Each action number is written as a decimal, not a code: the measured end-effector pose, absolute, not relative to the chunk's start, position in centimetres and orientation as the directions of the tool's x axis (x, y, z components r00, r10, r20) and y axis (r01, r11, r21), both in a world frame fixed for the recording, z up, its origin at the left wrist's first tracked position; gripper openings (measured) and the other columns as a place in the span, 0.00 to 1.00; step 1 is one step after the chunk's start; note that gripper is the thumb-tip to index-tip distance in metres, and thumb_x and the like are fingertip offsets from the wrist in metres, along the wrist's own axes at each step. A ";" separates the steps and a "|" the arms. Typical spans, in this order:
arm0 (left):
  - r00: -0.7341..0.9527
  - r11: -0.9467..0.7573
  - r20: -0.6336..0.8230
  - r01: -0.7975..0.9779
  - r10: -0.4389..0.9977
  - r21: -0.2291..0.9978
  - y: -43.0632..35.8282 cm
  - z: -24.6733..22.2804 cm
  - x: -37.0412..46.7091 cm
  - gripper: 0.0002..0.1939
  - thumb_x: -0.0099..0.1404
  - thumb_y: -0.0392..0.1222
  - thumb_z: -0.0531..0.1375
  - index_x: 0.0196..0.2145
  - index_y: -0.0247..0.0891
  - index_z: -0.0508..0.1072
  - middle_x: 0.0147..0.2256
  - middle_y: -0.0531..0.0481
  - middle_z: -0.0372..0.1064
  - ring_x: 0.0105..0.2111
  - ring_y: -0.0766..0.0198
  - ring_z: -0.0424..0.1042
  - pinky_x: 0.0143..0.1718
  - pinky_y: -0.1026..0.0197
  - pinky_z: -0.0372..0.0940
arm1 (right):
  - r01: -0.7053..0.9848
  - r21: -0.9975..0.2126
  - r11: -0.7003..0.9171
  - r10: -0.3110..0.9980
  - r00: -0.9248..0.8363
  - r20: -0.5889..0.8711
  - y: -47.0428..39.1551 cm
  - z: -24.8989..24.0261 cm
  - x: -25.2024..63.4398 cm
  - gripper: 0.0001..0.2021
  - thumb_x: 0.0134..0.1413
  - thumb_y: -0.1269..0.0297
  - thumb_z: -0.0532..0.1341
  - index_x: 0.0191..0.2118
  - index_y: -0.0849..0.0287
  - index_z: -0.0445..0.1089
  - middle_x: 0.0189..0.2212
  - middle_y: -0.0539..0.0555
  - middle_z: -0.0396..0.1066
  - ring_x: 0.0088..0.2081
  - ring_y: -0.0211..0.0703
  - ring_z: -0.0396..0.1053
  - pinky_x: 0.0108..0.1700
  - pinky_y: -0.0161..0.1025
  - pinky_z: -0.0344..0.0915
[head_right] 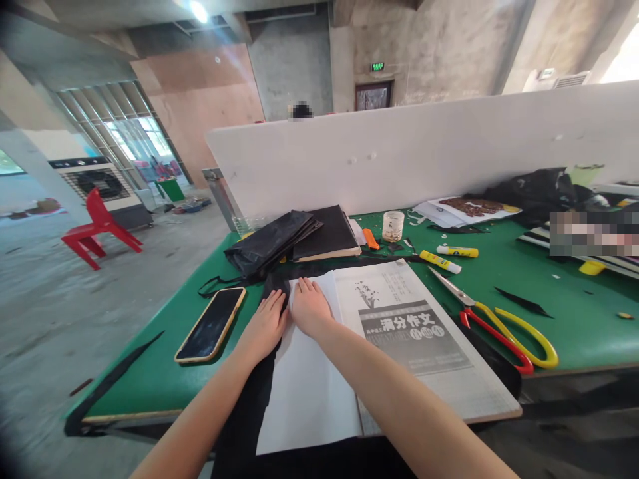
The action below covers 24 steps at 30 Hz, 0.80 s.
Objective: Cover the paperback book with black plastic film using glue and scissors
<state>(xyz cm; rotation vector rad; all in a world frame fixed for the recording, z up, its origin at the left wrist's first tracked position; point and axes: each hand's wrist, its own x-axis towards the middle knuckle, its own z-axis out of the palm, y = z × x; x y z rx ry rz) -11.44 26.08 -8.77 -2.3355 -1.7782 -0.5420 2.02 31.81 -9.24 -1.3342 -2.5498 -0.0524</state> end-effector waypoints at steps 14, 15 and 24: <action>0.237 -0.296 0.374 0.949 0.897 0.110 25.9 -8.9 -11.5 0.22 0.68 0.42 0.45 0.54 0.24 0.62 0.57 0.31 0.56 0.59 0.50 0.54 0.57 0.44 0.54 | 0.810 -0.071 0.582 0.799 -0.553 0.236 31.8 -8.7 1.9 0.24 0.56 0.71 0.47 0.58 0.76 0.56 0.61 0.68 0.48 0.63 0.48 0.43 0.61 0.47 0.44; 0.237 -0.299 0.378 0.948 0.895 0.114 25.9 -8.9 -11.5 0.22 0.68 0.41 0.45 0.54 0.24 0.62 0.57 0.32 0.57 0.59 0.49 0.54 0.57 0.44 0.54 | 0.810 -0.073 0.583 0.799 -0.554 0.235 31.8 -8.6 1.9 0.24 0.56 0.71 0.48 0.58 0.76 0.57 0.61 0.68 0.48 0.63 0.48 0.43 0.61 0.47 0.44; 0.186 -0.357 0.554 0.908 0.812 0.218 21.8 -3.2 -10.6 0.19 0.68 0.40 0.44 0.52 0.35 0.64 0.56 0.44 0.60 0.57 0.59 0.58 0.59 0.54 0.54 | 0.830 -0.101 0.549 0.826 -0.521 0.215 31.7 -8.2 2.0 0.26 0.57 0.73 0.44 0.60 0.76 0.52 0.61 0.66 0.47 0.63 0.47 0.44 0.62 0.45 0.44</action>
